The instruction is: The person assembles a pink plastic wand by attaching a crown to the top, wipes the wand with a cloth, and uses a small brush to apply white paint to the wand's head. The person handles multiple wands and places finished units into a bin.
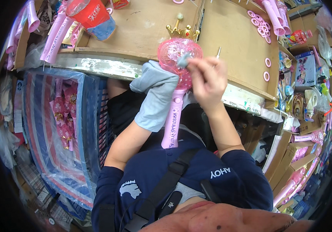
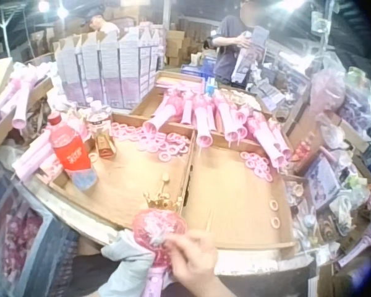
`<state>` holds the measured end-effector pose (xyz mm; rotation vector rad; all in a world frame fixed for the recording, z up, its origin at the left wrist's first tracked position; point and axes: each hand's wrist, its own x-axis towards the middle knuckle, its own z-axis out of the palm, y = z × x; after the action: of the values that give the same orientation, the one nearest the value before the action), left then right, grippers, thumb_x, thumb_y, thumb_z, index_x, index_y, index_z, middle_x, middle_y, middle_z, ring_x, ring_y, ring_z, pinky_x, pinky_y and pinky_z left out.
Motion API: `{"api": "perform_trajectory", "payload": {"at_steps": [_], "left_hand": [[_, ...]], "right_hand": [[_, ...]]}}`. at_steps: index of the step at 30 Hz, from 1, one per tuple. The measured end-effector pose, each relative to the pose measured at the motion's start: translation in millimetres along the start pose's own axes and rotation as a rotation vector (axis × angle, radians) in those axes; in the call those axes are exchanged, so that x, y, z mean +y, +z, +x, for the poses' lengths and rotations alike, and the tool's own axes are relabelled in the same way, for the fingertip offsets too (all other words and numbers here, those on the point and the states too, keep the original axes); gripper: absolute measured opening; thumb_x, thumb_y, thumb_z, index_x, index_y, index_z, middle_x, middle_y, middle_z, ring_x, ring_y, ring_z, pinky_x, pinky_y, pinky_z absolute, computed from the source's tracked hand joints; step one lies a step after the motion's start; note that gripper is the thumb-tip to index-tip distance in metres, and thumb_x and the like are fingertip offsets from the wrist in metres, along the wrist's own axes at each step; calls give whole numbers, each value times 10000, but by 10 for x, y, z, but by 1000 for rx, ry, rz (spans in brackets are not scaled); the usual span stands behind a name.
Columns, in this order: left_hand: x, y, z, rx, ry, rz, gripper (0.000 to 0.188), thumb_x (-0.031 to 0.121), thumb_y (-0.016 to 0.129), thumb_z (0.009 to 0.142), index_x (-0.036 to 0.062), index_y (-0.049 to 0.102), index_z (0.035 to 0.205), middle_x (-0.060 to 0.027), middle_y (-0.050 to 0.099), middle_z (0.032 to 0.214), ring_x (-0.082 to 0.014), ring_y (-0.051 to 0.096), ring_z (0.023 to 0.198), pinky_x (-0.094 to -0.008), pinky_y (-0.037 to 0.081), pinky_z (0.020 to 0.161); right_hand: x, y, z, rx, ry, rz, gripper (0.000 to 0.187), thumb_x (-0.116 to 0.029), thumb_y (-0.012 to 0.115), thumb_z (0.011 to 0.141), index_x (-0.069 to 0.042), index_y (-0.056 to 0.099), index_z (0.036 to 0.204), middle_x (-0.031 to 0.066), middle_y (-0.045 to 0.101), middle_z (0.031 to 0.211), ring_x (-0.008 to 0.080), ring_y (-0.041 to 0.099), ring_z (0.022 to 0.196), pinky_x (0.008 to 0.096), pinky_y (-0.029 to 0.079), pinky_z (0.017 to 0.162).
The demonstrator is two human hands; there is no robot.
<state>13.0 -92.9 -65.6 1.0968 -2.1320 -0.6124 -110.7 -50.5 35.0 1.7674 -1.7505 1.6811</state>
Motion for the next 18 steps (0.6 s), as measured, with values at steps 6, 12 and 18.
{"api": "perform_trajectory", "payload": {"at_steps": [6, 12, 18], "left_hand": [[128, -22, 76, 11, 61, -381, 131, 62, 435, 907, 134, 444, 798, 0, 417, 756, -100, 418, 644, -233, 320, 502], [117, -185, 29, -103, 194, -23, 122, 111, 442, 983, 55, 498, 1075, 11, 497, 929, -58, 491, 775, -200, 430, 607], [345, -141, 117, -148, -362, -951, 101, 170, 499, 947, 101, 535, 1011, -23, 498, 906, -145, 500, 806, -258, 405, 631]], "right_hand": [[53, 96, 54, -190, -207, -46, 182, -101, 744, 711, -141, 710, 885, 14, 584, 830, 205, 551, 777, 349, 409, 691], [169, -101, 95, 343, 422, 190, 148, -52, 735, 739, -101, 701, 875, 27, 612, 829, 202, 556, 796, 334, 409, 731], [-10, 166, 113, -85, -190, 31, 170, -165, 763, 722, -162, 659, 856, -19, 597, 845, 189, 534, 820, 351, 345, 781]]}}
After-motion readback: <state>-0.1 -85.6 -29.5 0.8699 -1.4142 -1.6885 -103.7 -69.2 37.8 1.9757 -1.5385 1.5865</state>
